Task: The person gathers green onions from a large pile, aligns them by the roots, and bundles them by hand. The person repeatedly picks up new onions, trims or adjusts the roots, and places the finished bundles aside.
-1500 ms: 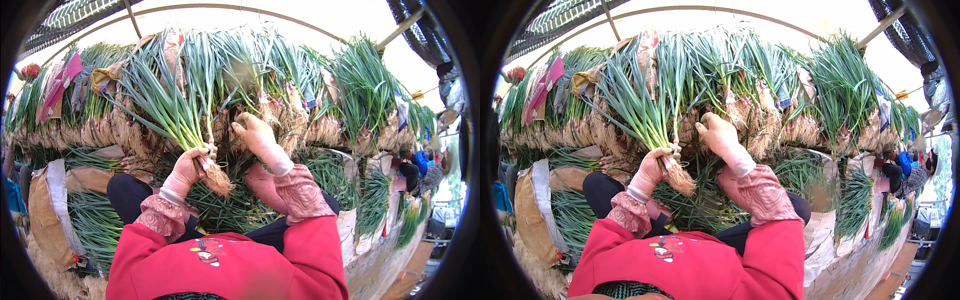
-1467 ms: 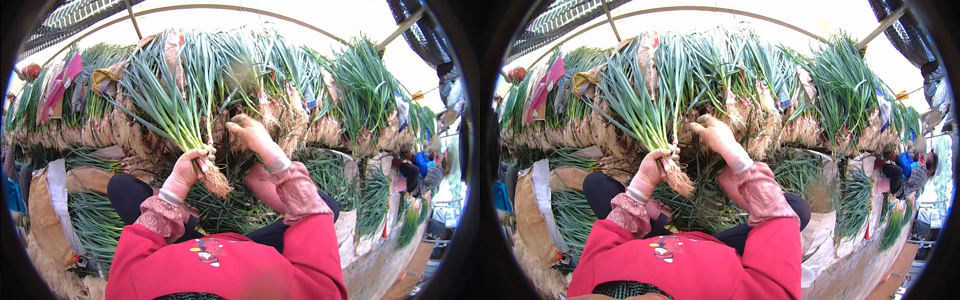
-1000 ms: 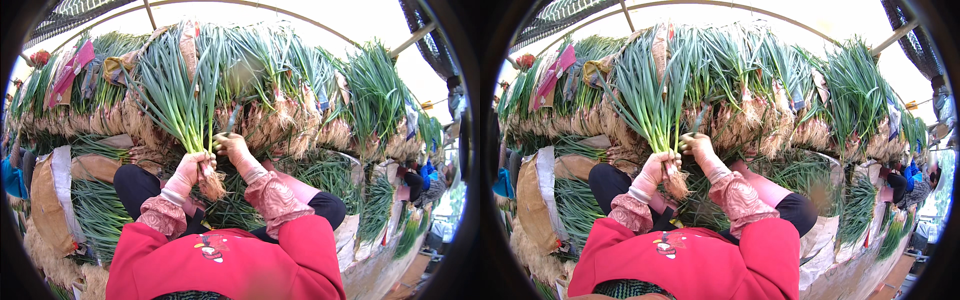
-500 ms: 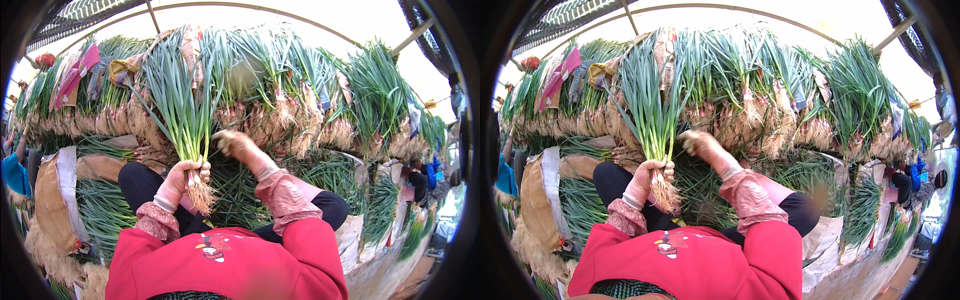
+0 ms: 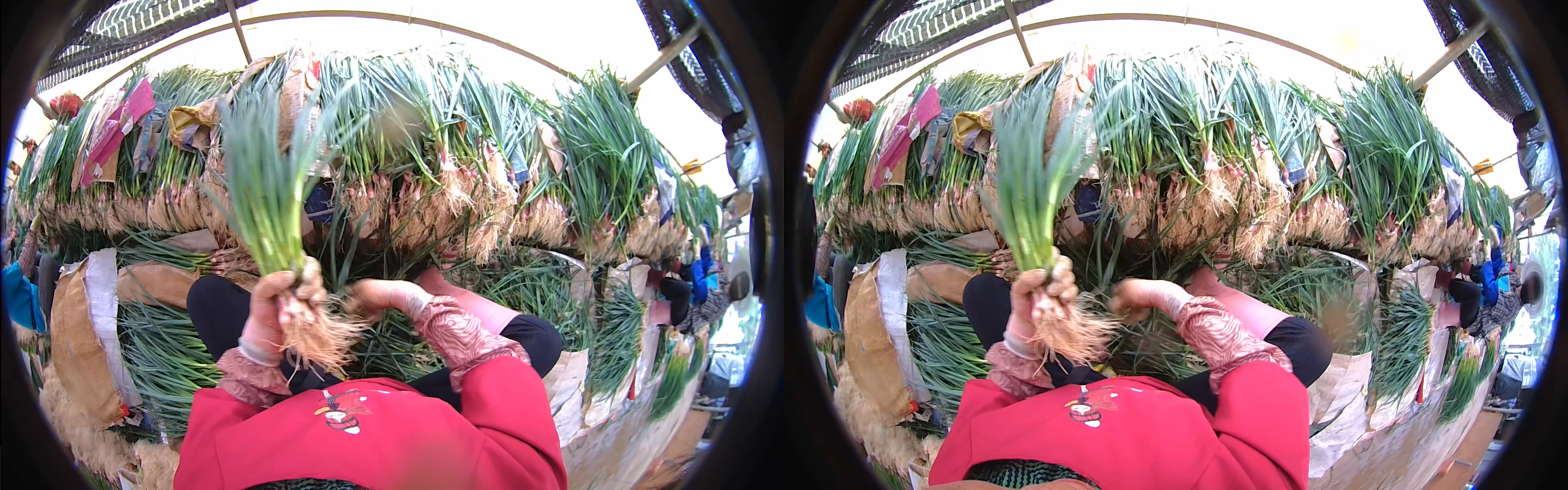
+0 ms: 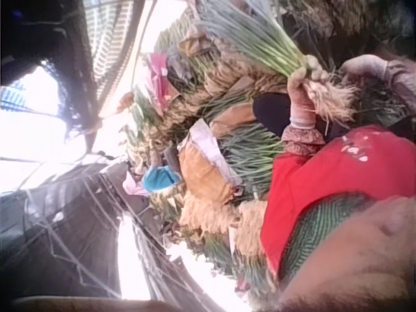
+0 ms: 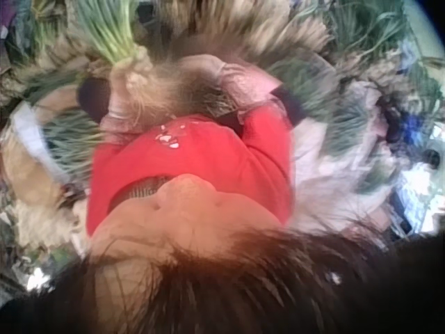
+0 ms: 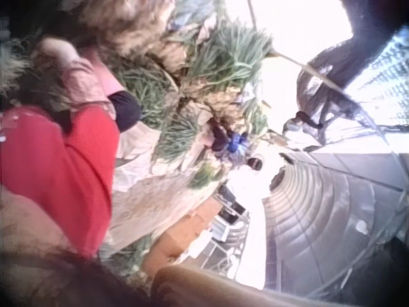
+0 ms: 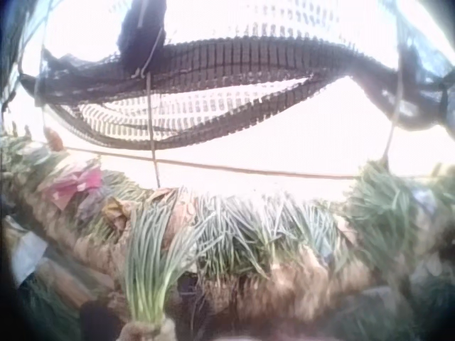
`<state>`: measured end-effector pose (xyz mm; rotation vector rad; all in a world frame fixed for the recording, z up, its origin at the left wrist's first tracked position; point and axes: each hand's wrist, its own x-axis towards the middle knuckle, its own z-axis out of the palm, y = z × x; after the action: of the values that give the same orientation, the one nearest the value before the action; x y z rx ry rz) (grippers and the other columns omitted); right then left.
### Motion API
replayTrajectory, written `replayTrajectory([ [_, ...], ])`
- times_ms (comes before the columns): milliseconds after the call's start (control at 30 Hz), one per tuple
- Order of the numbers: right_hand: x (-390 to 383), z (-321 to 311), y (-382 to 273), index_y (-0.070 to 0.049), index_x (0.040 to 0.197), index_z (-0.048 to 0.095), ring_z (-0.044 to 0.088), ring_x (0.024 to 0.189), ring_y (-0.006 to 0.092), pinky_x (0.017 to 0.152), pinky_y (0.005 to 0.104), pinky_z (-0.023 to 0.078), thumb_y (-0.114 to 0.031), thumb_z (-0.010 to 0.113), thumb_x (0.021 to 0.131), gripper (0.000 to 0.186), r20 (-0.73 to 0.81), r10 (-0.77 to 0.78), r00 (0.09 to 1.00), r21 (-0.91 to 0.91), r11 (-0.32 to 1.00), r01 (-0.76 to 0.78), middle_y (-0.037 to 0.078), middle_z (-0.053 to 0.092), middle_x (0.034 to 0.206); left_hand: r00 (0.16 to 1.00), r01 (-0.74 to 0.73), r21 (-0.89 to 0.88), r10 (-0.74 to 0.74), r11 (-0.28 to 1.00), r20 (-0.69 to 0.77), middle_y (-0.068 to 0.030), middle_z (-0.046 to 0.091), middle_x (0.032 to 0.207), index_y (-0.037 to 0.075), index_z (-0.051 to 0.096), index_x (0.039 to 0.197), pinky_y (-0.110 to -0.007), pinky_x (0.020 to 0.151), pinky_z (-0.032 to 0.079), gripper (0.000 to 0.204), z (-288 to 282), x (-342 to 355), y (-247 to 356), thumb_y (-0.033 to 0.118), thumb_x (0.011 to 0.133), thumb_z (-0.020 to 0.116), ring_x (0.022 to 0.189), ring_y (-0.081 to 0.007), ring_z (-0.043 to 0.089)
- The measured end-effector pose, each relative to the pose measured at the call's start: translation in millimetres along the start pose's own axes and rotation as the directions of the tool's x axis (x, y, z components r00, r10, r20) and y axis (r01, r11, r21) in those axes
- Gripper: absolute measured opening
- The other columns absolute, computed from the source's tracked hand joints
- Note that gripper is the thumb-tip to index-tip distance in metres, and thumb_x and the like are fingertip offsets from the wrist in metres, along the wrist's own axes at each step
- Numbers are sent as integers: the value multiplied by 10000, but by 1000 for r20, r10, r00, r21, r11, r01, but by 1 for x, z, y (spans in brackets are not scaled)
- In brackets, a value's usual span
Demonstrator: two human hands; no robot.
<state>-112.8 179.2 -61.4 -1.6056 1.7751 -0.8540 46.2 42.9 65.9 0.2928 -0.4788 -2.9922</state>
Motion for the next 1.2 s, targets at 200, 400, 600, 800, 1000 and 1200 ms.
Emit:
replayTrajectory([
  [200, 23, -105, 31, -68, 761, 686, 657, 759, 306, 738, 422, 503, -372, 610, 810, 317, -575, 603, 552, 11, 681, -732, 146, 669, 768, 994, 109, 197, -101, 974, -48, -164, 586, 1071, -52, 484, 1183, -319, 746, 478, 424, -15, 39, 7, 108, 797, 557, 723, -137, 524],
  [400, 30, -99, -23, -104, 763, 657, 643, 651, 280, 601, 395, 502, -316, 622, 831, 225, -624, 403, 670, -215, 736, -642, 113, 643, 685, 977, 107, 235, -59, 966, -203, -210, 587, 1147, -33, 568, 976, -382, 804, 499, 218, -50, 52, -8, 67, 784, 541, 857, -246, 616],
  [600, -37, -32, -61, -106, 773, 624, 630, 652, 319, 599, 392, 504, -270, 600, 834, 177, -288, 168, 943, -171, 960, -224, 131, 616, 684, 924, 322, 277, -237, 905, -299, -188, 648, 959, -86, 583, 1021, -328, 737, 535, 252, -51, 73, -24, 77, 833, 543, 857, -278, 652],
  [800, -46, -36, -42, -69, 1047, 661, 597, 579, 170, 577, 288, 488, -382, 630, 864, 364, 387, 367, 846, 462, 716, -523, 76, 662, 807, 905, 370, 348, -249, 861, -346, -174, 655, 809, -67, 598, 944, -353, 607, 533, 209, -54, 59, -27, 96, 813, 581, 674, -276, 642],
  [1000, -22, -15, -24, -54, 977, 603, 497, 552, 65, 483, 213, 414, -202, 558, 927, 163, -26, 616, 787, 992, -83, 98, 11, 630, 793, 857, 400, 339, -216, 852, -468, -139, 616, 864, -28, 562, 936, -434, 761, 551, 136, -68, 46, -35, 24, 811, 576, 749, -261, 624],
  [1200, -16, -40, 8, -49, 1095, 573, 618, 785, 220, 712, 345, 501, -309, 584, 886, 334, -73, 537, 841, 229, 829, -510, 83, 641, 870, 965, 162, -71, -173, 984, -199, -103, 544, 879, -9, 472, 1095, -343, 725, 506, 335, 18, -19, 33, 87, 796, 589, 759, -164, 542],
])
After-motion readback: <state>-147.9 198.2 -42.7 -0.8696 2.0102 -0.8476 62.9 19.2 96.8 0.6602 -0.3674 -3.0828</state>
